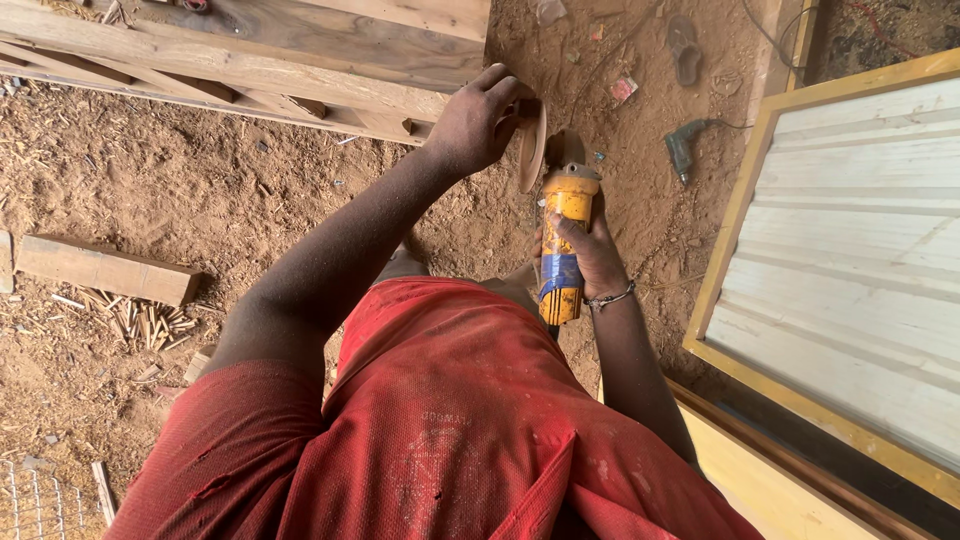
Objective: The person marks wood with a pencil, rubs wood pieces together, and uses an angle grinder to shape wooden blocks.
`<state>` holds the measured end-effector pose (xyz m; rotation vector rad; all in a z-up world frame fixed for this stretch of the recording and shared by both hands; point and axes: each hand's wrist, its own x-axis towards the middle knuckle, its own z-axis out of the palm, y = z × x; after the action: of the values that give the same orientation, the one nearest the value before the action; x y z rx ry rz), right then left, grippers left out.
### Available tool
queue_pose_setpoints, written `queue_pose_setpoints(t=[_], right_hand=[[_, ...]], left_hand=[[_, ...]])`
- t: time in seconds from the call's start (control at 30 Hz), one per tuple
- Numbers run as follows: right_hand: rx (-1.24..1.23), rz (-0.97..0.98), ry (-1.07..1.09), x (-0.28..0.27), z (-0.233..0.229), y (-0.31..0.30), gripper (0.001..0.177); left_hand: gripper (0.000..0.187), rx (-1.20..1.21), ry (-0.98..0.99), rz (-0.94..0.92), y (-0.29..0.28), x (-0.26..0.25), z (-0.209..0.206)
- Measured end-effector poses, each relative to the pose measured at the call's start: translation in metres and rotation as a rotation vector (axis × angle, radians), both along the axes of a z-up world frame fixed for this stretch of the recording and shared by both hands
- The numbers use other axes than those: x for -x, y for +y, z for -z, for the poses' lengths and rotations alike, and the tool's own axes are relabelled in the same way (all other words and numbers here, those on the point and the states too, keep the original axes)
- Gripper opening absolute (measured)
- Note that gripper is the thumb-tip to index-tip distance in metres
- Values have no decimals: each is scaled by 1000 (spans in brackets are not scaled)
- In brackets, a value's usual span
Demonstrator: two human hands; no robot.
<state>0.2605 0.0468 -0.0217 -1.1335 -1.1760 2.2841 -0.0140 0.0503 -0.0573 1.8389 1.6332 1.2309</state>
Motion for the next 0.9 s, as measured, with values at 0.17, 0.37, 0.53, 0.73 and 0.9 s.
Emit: queue_pose_setpoints(t=[0.17,0.37,0.53,0.73,0.9], right_hand=[[-13,-14,42,-3,2,-1,85],[39,-4,32,-6,7,0,78],[46,-4,26,-4,20,3,81],[57,17,0,-1,26,-2,86],[-1,51,47,-6,16,-3,93]], left_hand=[[28,8,60,-10,4,-2,7],[25,-29,34,4,4,-1,12],[28,-35,65,-16,3,-2,11],[29,-49,44,-8,4,-2,9],[29,-57,65,-1,4,-2,13]])
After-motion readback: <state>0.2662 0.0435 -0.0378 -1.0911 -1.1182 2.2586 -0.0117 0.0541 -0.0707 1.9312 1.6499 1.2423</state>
